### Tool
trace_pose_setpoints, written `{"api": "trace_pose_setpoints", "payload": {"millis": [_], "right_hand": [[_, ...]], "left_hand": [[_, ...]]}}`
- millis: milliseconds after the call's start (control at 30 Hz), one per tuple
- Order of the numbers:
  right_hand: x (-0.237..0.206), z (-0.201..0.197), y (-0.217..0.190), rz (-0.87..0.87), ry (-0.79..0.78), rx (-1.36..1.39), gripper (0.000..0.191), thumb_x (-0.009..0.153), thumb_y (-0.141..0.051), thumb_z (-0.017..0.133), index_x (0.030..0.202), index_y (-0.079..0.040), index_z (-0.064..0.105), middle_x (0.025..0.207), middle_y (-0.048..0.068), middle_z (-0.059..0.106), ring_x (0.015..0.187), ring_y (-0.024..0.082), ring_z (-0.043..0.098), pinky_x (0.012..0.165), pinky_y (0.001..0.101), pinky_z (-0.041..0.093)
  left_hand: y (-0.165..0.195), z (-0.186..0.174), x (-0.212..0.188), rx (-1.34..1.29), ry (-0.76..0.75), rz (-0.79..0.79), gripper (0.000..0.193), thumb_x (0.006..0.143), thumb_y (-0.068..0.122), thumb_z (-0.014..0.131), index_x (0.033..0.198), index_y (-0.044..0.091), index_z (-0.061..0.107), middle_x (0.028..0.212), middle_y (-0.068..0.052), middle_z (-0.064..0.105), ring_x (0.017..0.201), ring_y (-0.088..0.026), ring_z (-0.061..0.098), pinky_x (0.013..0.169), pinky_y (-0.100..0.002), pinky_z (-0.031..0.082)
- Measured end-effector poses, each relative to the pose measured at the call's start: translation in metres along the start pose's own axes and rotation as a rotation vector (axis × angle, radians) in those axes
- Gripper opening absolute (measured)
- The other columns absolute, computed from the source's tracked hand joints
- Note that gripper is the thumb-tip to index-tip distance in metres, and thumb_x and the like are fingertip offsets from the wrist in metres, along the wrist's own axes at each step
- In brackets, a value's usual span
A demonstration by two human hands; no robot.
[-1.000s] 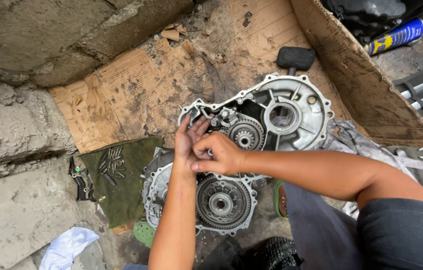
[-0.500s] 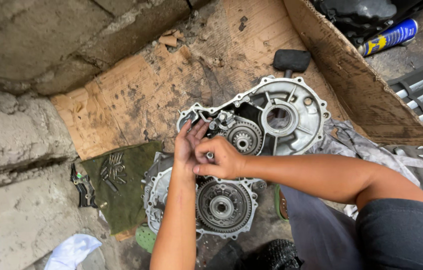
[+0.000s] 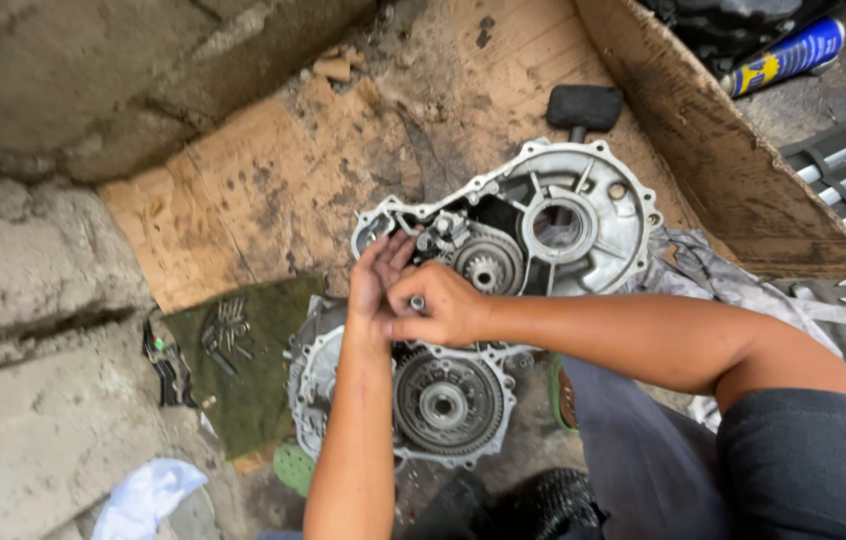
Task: The person sits on the floor and assembles internal components of a disassembled engine casing. They insert a cylindrical metal part into the gear assembly, rotate the gears to check alignment, and adjust the position of the casing halves.
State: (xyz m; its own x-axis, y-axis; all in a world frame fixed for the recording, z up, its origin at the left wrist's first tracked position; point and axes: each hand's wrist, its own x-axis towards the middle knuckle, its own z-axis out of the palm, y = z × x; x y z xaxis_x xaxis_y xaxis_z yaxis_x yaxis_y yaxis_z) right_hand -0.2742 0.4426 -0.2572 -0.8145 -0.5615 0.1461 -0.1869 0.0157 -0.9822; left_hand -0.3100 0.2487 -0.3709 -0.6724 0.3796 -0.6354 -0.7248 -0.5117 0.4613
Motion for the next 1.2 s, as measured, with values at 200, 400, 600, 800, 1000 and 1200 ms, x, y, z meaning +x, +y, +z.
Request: {"api": "trace_pose_setpoints", "payload": {"millis": [200,400,600,800,1000,1200], "right_hand": [[-0.004,0.0,0.014,-0.042,0.003,0.021,0.036,0.083,-0.025,0.081,0.074,-0.006,0.052,0.068,0.007,0.054,0.063,0.025,0.055,0.061,0.0371,0.042],[-0.016,0.019,-0.005,-0.145,0.329,-0.011,0.031,0.078,-0.023,0.079,0.085,-0.005,0.054,0.08,0.008,0.058,0.075,0.027,0.059,0.07,0.0386,0.047],[-0.008,0.012,-0.008,-0.086,0.267,0.048,0.032,0.079,-0.023,0.08,0.08,-0.005,0.053,0.071,0.007,0.057,0.065,0.022,0.057,0.063,0.0346,0.046],[-0.006,0.015,-0.002,-0.076,0.222,0.048,0.032,0.081,-0.02,0.079,0.074,-0.007,0.051,0.067,0.005,0.055,0.059,0.019,0.056,0.057,0.0324,0.045],[0.0,0.007,0.003,-0.059,0.115,0.059,0.036,0.082,-0.024,0.08,0.068,-0.007,0.051,0.061,0.005,0.055,0.054,0.018,0.054,0.055,0.0331,0.043],[0.018,-0.01,0.011,-0.062,-0.236,0.008,0.04,0.086,-0.025,0.08,0.063,-0.005,0.053,0.057,0.007,0.055,0.052,0.02,0.051,0.054,0.0358,0.039]], "left_hand": [[-0.005,-0.008,0.006,-0.052,0.04,0.026,0.055,0.101,0.029,0.053,0.147,-0.001,0.047,0.153,-0.018,0.052,0.112,-0.026,0.068,0.097,-0.042,0.055],[0.001,0.028,-0.025,0.502,0.165,0.132,0.062,0.096,0.026,0.054,0.156,0.009,0.046,0.145,-0.01,0.062,0.098,-0.021,0.07,0.07,-0.04,0.052],[0.037,0.078,-0.071,2.024,0.147,0.198,0.105,0.067,0.021,0.079,0.159,0.04,0.032,0.085,-0.012,0.077,0.083,-0.032,0.072,0.075,-0.046,0.055],[0.053,0.094,-0.06,2.264,0.053,0.163,0.11,0.064,0.031,0.084,0.16,0.04,0.029,0.087,-0.017,0.073,0.084,-0.04,0.071,0.076,-0.049,0.055],[0.057,0.095,-0.054,2.371,0.048,0.06,0.106,0.066,0.035,0.081,0.158,0.04,0.029,0.095,-0.017,0.074,0.092,-0.039,0.071,0.083,-0.049,0.055],[0.071,0.102,-0.051,2.374,-0.007,-0.038,0.103,0.072,0.03,0.078,0.16,0.048,0.027,0.104,-0.017,0.073,0.096,-0.038,0.071,0.087,-0.049,0.054]]}}
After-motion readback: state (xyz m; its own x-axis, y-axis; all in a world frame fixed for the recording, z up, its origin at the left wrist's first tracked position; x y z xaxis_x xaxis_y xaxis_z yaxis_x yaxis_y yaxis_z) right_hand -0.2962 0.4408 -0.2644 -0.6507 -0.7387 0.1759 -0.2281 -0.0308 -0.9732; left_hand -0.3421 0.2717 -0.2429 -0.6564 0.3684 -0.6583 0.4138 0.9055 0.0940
